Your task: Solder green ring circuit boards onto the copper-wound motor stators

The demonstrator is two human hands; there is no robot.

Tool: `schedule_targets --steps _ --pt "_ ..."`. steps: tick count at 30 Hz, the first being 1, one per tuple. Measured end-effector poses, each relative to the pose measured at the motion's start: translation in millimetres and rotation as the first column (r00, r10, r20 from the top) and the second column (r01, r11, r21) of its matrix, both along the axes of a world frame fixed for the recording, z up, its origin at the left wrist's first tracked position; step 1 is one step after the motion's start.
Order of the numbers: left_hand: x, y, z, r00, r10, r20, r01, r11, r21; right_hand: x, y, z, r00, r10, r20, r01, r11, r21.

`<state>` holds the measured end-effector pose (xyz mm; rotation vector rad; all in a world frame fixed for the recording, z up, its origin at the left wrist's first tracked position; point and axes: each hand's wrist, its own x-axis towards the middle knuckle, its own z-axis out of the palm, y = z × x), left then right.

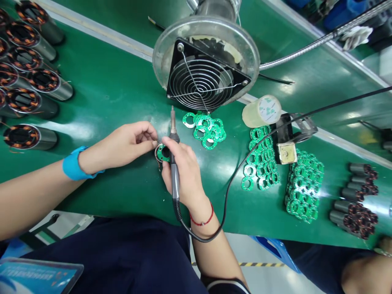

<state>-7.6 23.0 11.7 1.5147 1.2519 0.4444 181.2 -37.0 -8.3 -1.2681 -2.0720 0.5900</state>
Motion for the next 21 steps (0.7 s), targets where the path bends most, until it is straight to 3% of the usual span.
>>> schedule_targets --steps 6,8,11,17,21 --pt "-4.3 -9.4 -1.2 0.945 -0.246 -0.214 0.282 0.946 0.158 5.9 -4.3 -5.3 0.995 -0.084 -0.053 0.083 0.996 -0.025" --pt "-6.5 -8.2 -1.6 0.946 -0.237 -0.221 0.291 0.921 0.259 5.7 -4.5 -6.6 0.995 -0.077 -0.057 0.076 0.997 -0.02" --pt "-7.9 -5.6 -1.3 0.976 -0.179 -0.125 0.213 0.903 0.374 4.5 -3.4 -7.9 0.998 -0.064 -0.027 0.064 0.998 0.022" --pt "-6.7 -2.6 -1.1 0.983 -0.168 0.078 0.145 0.959 0.243 1.4 -2.9 -6.1 0.997 -0.055 0.051 0.048 0.99 0.131" --pt "-14.0 4.7 1.4 0.953 -0.291 0.084 0.273 0.945 0.181 2.4 -4.7 -3.7 0.997 -0.065 0.027 0.06 0.986 0.154"
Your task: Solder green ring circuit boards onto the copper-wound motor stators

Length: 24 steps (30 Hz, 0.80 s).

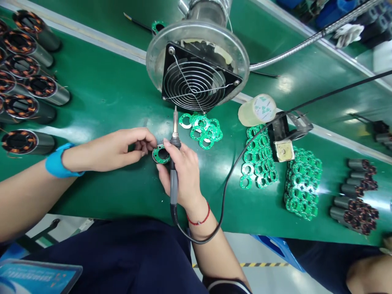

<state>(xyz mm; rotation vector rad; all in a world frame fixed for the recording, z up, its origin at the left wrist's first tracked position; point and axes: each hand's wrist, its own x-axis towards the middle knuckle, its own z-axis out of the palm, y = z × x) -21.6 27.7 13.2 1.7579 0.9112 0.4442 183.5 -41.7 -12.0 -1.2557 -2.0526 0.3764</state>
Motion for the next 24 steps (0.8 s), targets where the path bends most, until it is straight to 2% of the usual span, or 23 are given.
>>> schedule_targets --steps 3,7,10,13,16,20,24 --pt "-0.9 3.8 0.0 1.0 -0.029 -0.001 0.029 0.995 -0.097 0.5 -1.6 1.4 0.999 0.002 -0.037 -0.002 1.0 0.015" --pt "8.1 2.3 -3.6 0.996 0.084 0.033 -0.075 0.971 -0.226 -3.1 -4.1 4.8 0.995 0.063 -0.078 -0.06 0.997 0.044" --pt "13.4 0.4 -3.4 0.99 0.13 0.062 -0.107 0.951 -0.292 -6.8 -4.8 7.6 0.994 0.102 -0.039 -0.099 0.992 0.076" --pt "13.2 0.5 0.4 0.986 0.165 0.033 -0.144 0.927 -0.345 -7.8 -4.1 9.3 0.998 0.056 0.032 -0.058 0.996 0.066" --pt "11.7 0.9 4.4 0.984 0.176 -0.034 -0.175 0.902 -0.395 -7.3 -3.3 9.6 0.999 0.026 0.023 -0.027 0.998 0.052" --pt "13.5 -1.6 4.5 0.969 0.232 -0.082 -0.246 0.908 -0.34 -7.1 -5.2 7.0 0.988 0.024 -0.152 -0.014 0.998 0.065" --pt "14.8 -5.7 0.6 0.966 0.246 -0.085 -0.258 0.947 -0.193 -2.0 -11.9 1.9 0.934 -0.087 -0.345 0.128 0.987 0.096"
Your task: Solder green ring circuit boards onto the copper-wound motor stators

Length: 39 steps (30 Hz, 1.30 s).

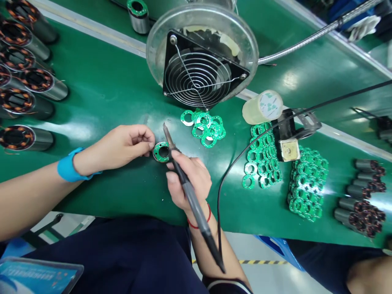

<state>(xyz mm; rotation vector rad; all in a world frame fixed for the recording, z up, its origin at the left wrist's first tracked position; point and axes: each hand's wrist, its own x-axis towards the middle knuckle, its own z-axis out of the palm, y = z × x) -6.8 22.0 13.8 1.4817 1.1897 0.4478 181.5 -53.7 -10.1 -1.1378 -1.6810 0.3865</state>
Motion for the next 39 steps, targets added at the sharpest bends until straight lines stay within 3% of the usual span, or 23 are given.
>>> schedule_targets --steps 3,10,17,21,24,27,31,35,39 --pt "-0.1 -1.7 -0.6 1.0 0.012 -0.017 -0.01 0.997 0.077 5.4 -3.9 -3.0 0.997 -0.035 -0.075 0.037 0.999 0.035" --pt "1.7 -5.1 4.4 0.994 0.013 -0.106 0.009 0.979 0.204 4.6 -2.4 -3.2 0.992 0.007 -0.125 -0.002 0.999 0.04" --pt "3.5 -7.3 3.3 0.973 0.008 -0.232 0.07 0.942 0.329 4.9 -3.2 -2.1 0.996 0.015 -0.093 -0.008 0.998 0.07" --pt "4.7 -8.5 4.8 0.957 -0.007 -0.291 0.122 0.916 0.381 2.0 1.0 -4.3 0.997 -0.06 -0.039 0.056 0.995 -0.083" --pt "4.3 -8.7 5.2 0.95 -0.016 -0.31 0.145 0.906 0.397 0.8 6.7 -9.0 0.995 0.065 0.069 -0.046 0.967 -0.252" --pt "1.2 -7.7 3.9 0.962 -0.015 -0.272 0.108 0.938 0.33 1.0 10.7 -14.3 0.979 0.195 0.064 -0.163 0.927 -0.338" --pt "-3.3 -6.6 3.3 0.99 -0.06 -0.131 0.071 0.994 0.078 -0.6 12.1 -16.9 0.979 0.141 0.144 -0.094 0.952 -0.291" --pt "-1.9 -8.4 6.0 0.992 -0.127 0.013 0.128 0.988 -0.088 -5.0 11.4 -11.1 0.973 0.074 0.219 -0.054 0.994 -0.098" --pt "-0.4 -11.0 9.1 0.961 -0.007 0.277 0.099 0.942 -0.319 -4.6 8.6 2.7 0.986 0.09 0.142 -0.082 0.994 -0.065"
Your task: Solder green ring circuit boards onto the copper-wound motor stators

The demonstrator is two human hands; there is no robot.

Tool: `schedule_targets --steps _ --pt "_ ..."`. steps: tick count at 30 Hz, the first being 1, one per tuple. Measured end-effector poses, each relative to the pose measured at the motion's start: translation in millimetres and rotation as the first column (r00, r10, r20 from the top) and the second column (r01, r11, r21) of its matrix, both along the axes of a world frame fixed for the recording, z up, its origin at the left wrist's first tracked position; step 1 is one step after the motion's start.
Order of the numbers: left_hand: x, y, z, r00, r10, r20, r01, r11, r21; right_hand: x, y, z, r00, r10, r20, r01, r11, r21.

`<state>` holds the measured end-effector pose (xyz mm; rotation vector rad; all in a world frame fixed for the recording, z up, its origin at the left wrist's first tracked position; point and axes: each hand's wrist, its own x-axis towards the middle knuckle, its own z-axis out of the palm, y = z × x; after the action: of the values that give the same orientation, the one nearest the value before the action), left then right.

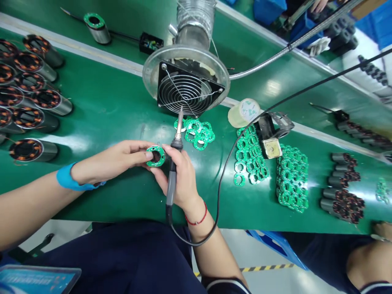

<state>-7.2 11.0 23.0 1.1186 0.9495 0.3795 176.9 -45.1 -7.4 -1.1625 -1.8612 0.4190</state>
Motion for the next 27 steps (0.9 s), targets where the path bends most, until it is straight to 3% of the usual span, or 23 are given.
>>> schedule_targets --steps 3,7,11,14,16,18,20,21,22,23,24,27 --pt "-1.0 -0.9 3.3 0.997 0.024 0.079 -0.014 0.993 -0.12 5.0 -2.5 9.9 0.998 0.023 -0.06 -0.024 1.0 -0.016" --pt "-1.3 -1.4 8.5 0.995 0.008 0.099 0.004 0.993 -0.119 10.8 -3.1 16.1 1.0 0.026 -0.013 -0.026 1.0 0.012" --pt "-0.6 -3.3 8.3 0.998 -0.068 0.0 0.068 0.997 0.028 10.7 -0.8 17.3 0.994 -0.075 0.079 0.064 0.99 0.126" --pt "-1.5 -7.4 2.4 0.99 0.002 -0.14 0.041 0.951 0.306 7.3 -0.3 19.6 0.981 -0.102 0.168 0.077 0.986 0.149" --pt "-2.8 -11.5 -2.7 0.968 0.105 -0.228 0.052 0.807 0.589 3.4 -1.1 21.7 0.992 -0.093 0.085 0.092 0.996 0.017" --pt "-4.0 -16.1 -6.6 0.948 0.201 -0.247 0.104 0.539 0.836 -1.7 -2.1 22.9 0.98 -0.125 -0.155 0.088 0.97 -0.229" --pt "-4.7 -20.4 -7.9 0.947 0.263 -0.187 0.116 0.261 0.958 -7.6 -2.9 22.8 0.865 -0.206 -0.457 -0.027 0.891 -0.453" --pt "-4.6 -22.3 -7.1 0.947 0.284 -0.148 0.1 0.177 0.979 -10.6 -3.3 22.2 0.78 -0.245 -0.576 -0.111 0.852 -0.512" --pt "-4.2 -23.9 -5.5 0.945 0.305 -0.119 0.075 0.15 0.986 -13.4 -3.8 21.3 0.701 -0.272 -0.659 -0.186 0.823 -0.537" --pt "-3.5 -25.2 -3.1 0.94 0.326 -0.103 0.044 0.183 0.982 -15.7 -4.4 20.2 0.648 -0.283 -0.708 -0.235 0.809 -0.539" --pt "-2.6 -26.1 -0.4 0.935 0.34 -0.1 0.005 0.269 0.963 -17.2 -5.2 19.0 0.63 -0.281 -0.723 -0.247 0.811 -0.531" --pt "0.8 -25.8 7.0 0.944 0.314 -0.101 -0.136 0.65 0.748 -15.7 -8.5 16.3 0.759 -0.259 -0.597 -0.079 0.873 -0.481"
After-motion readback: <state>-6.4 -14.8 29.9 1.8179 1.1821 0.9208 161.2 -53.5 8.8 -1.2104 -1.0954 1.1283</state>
